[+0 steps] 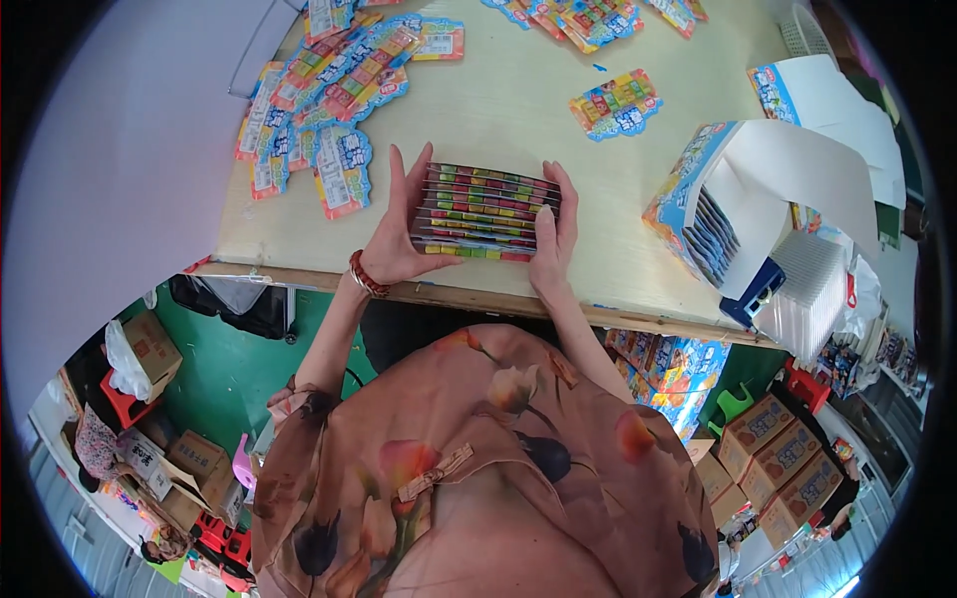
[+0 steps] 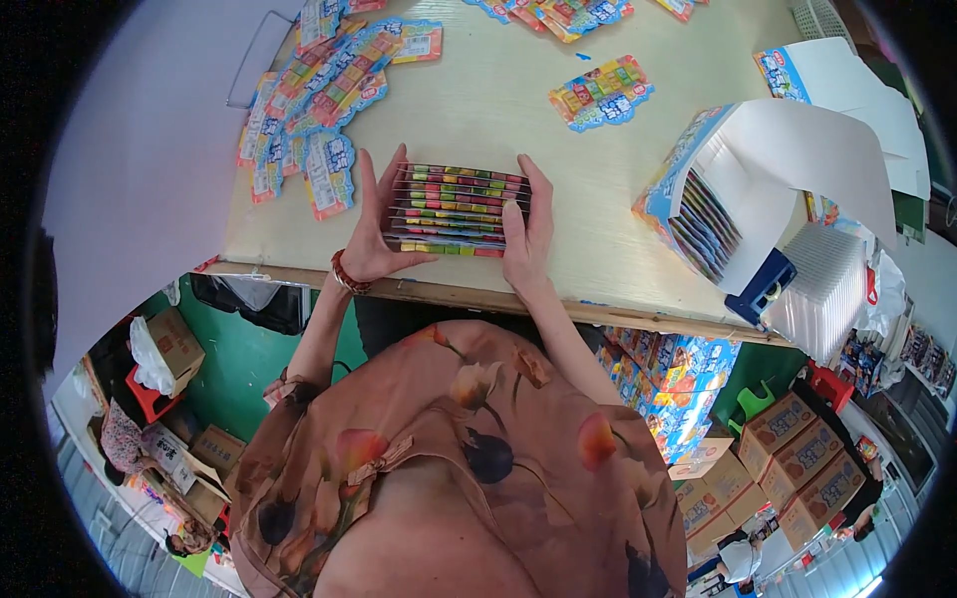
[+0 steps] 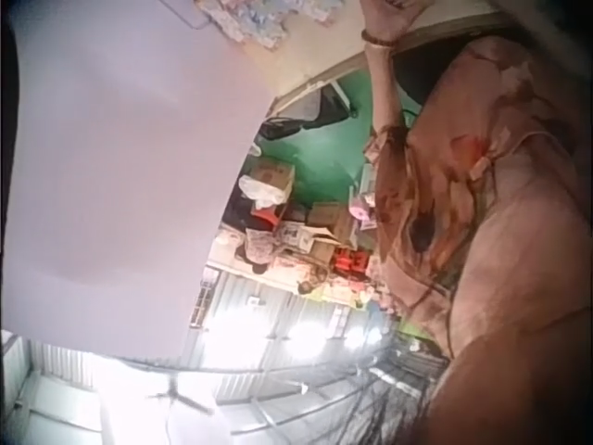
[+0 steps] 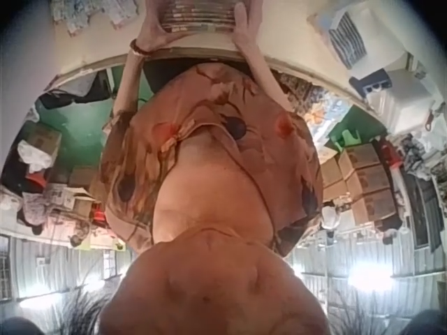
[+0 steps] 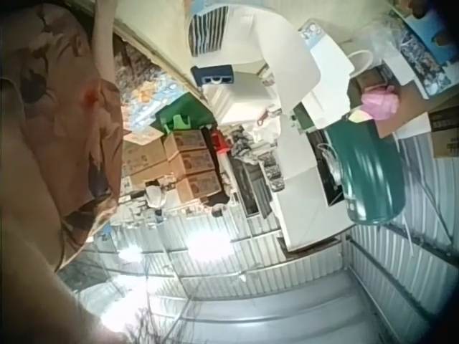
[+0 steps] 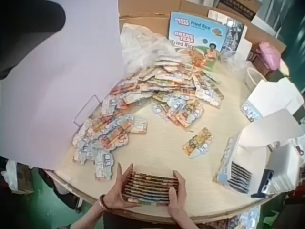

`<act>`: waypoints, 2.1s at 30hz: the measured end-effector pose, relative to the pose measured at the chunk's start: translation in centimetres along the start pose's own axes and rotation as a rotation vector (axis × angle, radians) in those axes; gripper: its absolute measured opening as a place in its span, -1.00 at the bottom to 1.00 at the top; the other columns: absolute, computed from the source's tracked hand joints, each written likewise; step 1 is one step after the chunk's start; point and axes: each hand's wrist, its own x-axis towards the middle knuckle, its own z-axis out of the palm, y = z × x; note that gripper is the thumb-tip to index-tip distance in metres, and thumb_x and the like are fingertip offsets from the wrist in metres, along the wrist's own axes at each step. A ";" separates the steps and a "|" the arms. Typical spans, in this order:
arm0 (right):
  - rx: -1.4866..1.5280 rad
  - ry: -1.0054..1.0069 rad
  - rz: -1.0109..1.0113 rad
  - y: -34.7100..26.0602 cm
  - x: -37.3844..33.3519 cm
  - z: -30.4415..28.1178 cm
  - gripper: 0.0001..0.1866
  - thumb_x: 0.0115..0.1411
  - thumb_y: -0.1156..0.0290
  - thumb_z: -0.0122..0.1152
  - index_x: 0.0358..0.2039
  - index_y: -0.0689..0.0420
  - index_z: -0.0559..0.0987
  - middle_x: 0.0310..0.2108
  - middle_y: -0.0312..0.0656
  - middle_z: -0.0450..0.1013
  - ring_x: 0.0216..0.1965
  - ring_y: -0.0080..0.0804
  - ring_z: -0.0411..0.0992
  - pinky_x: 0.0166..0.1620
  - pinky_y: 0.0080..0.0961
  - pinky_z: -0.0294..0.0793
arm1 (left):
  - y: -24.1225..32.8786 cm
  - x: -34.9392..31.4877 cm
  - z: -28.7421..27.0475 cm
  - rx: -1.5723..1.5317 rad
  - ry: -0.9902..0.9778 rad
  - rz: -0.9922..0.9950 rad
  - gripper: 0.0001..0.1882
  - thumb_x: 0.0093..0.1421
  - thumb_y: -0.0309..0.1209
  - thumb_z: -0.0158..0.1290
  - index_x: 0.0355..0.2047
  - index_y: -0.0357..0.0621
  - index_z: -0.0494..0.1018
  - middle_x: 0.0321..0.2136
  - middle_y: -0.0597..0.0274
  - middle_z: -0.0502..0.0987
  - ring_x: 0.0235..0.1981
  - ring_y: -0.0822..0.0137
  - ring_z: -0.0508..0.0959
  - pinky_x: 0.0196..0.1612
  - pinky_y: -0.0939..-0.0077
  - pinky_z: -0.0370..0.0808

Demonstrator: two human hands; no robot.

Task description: The person is counting small snack pouches and organizing them into cardboard display boxes.

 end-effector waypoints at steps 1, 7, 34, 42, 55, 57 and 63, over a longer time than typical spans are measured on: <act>0.003 0.000 0.002 0.4 -0.1 -0.1 -0.44 0.33 0.19 -0.18 0.23 0.27 0.17 0.15 -0.01 0.19 0.10 -0.26 0.24 0.18 -0.42 0.15 | 0.1 -0.1 -0.1 0.014 -0.039 -0.020 0.53 -0.25 -0.36 0.46 0.28 -0.06 -0.69 0.35 -0.15 -0.28 0.36 0.01 -0.09 0.32 0.24 0.02; 0.087 -0.007 -0.020 1.7 -0.4 0.0 -0.48 0.34 0.22 -0.18 0.21 0.26 0.20 0.08 -0.04 0.24 0.03 -0.32 0.28 0.13 -0.44 0.21 | -0.2 -0.1 -1.0 0.223 -0.129 0.018 0.50 -0.28 -0.36 0.45 0.30 -0.15 -0.61 0.31 -0.15 -0.08 0.31 -0.01 0.06 0.29 0.23 0.08; 0.402 -0.185 0.171 1.1 0.6 -2.0 -0.02 0.22 -0.34 -0.31 0.37 0.08 -0.32 0.40 -0.02 -0.33 0.41 -0.20 -0.33 0.36 -0.30 -0.29 | -1.1 2.0 0.4 0.312 -0.061 0.075 0.52 -0.27 -0.35 0.47 0.29 -0.11 -0.65 0.29 -0.17 -0.13 0.23 0.04 0.19 0.23 0.24 0.22; 0.605 -0.207 0.267 1.8 1.5 -4.0 -0.23 0.32 0.00 -0.12 0.37 0.06 -0.15 0.37 -0.07 -0.11 0.39 -0.25 -0.20 0.36 -0.34 -0.25 | -0.9 1.7 0.2 0.284 -0.050 0.010 0.43 -0.27 -0.32 0.46 0.33 -0.18 -0.46 0.25 -0.15 -0.01 0.24 0.02 0.17 0.23 0.24 0.21; 0.543 -0.303 0.239 2.2 2.2 -5.4 -0.24 0.20 0.43 0.16 0.34 0.12 0.00 0.31 -0.05 0.05 0.35 -0.29 -0.01 0.36 -0.35 -0.06 | -1.0 1.9 0.2 0.296 -0.050 0.008 0.43 -0.27 -0.31 0.47 0.34 -0.17 -0.45 0.30 -0.16 -0.07 0.26 0.02 0.15 0.25 0.25 0.18; 0.531 -0.314 0.245 2.0 2.3 -5.3 -0.25 0.20 0.43 0.16 0.33 0.13 0.02 0.31 -0.05 0.06 0.34 -0.30 -0.01 0.36 -0.35 -0.06 | -1.1 1.6 0.1 0.301 -0.046 0.019 0.44 -0.28 -0.31 0.47 0.34 -0.17 -0.45 0.31 -0.18 -0.10 0.27 0.00 0.12 0.26 0.25 0.16; 0.505 -0.377 0.284 1.8 3.0 -6.0 -0.29 0.19 0.43 0.17 0.30 0.16 0.10 0.29 -0.07 0.10 0.33 -0.30 0.02 0.35 -0.36 -0.04 | -1.0 1.7 0.2 0.307 -0.053 0.028 0.44 -0.28 -0.31 0.47 0.33 -0.19 -0.46 0.32 -0.19 -0.14 0.31 -0.02 0.06 0.28 0.24 0.11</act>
